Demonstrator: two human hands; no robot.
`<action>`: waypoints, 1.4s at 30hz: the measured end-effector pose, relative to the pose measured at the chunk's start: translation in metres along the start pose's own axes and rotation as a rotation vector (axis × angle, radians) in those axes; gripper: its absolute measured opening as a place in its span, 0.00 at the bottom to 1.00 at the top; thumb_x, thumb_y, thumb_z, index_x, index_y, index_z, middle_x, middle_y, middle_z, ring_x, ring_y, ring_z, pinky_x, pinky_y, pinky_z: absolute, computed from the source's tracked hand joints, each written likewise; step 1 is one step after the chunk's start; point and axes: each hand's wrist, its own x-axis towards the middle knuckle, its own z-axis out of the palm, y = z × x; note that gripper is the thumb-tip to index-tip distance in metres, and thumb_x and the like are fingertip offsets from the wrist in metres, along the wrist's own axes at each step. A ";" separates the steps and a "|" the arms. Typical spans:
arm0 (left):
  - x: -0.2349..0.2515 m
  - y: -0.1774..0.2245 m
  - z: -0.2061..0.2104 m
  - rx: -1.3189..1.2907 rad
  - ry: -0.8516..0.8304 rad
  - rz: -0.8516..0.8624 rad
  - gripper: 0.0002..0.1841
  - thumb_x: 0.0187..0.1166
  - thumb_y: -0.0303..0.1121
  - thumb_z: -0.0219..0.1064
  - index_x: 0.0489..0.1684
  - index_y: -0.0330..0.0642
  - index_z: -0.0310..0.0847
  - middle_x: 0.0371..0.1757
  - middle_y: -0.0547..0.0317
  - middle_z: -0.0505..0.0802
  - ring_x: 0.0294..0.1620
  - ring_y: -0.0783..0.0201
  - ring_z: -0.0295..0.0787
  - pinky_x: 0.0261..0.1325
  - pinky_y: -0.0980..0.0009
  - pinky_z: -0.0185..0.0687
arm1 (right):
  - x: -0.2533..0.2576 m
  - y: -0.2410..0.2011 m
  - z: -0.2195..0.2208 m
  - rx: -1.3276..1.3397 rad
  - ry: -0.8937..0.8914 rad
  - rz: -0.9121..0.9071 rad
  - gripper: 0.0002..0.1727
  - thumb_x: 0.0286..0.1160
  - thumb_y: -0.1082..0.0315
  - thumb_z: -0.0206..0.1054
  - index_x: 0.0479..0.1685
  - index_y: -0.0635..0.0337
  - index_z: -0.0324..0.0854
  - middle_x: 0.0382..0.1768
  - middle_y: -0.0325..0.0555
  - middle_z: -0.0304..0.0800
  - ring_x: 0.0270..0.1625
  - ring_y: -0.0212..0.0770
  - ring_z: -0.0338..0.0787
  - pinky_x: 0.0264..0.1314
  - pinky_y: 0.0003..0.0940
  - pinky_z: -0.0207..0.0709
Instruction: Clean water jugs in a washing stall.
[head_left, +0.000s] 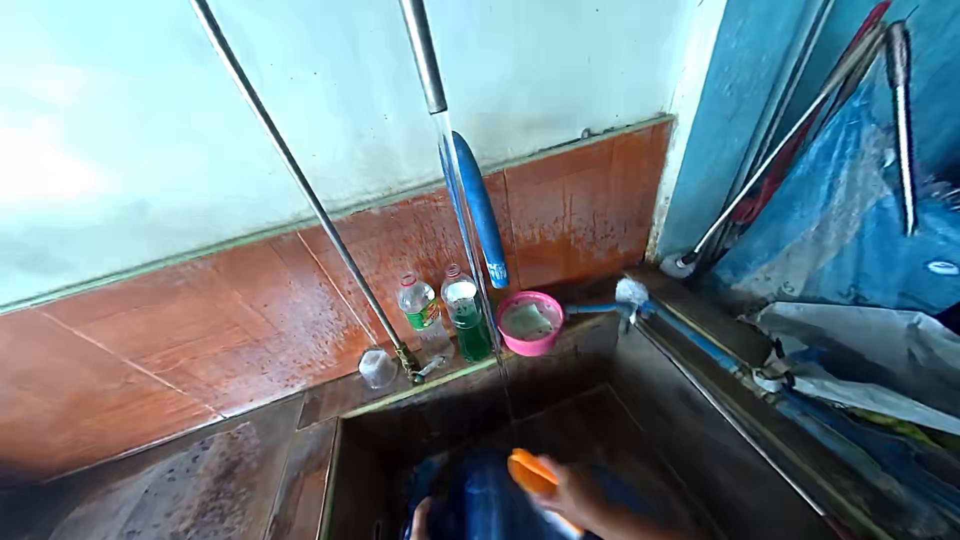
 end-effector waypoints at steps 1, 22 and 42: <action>-0.009 0.009 0.010 -0.017 -0.124 0.026 0.20 0.84 0.33 0.58 0.68 0.28 0.68 0.45 0.52 0.88 0.42 0.67 0.86 0.49 0.63 0.86 | 0.001 -0.037 -0.008 -0.044 -0.009 -0.125 0.37 0.76 0.46 0.72 0.85 0.49 0.71 0.59 0.65 0.91 0.63 0.67 0.90 0.68 0.67 0.78; 0.015 -0.009 -0.044 -0.116 0.239 -0.179 0.25 0.92 0.44 0.53 0.76 0.33 0.69 0.63 0.41 0.86 0.57 0.56 0.85 0.60 0.54 0.83 | 0.003 0.074 0.006 -0.013 0.036 0.280 0.37 0.82 0.53 0.69 0.87 0.59 0.65 0.70 0.68 0.84 0.73 0.66 0.84 0.77 0.64 0.71; -0.060 0.064 0.071 0.131 -0.375 0.078 0.35 0.64 0.27 0.77 0.73 0.27 0.66 0.57 0.47 0.88 0.57 0.66 0.88 0.63 0.67 0.86 | -0.074 -0.012 -0.068 0.635 -0.062 -0.520 0.16 0.77 0.70 0.62 0.58 0.66 0.87 0.44 0.33 0.93 0.45 0.18 0.87 0.52 0.18 0.82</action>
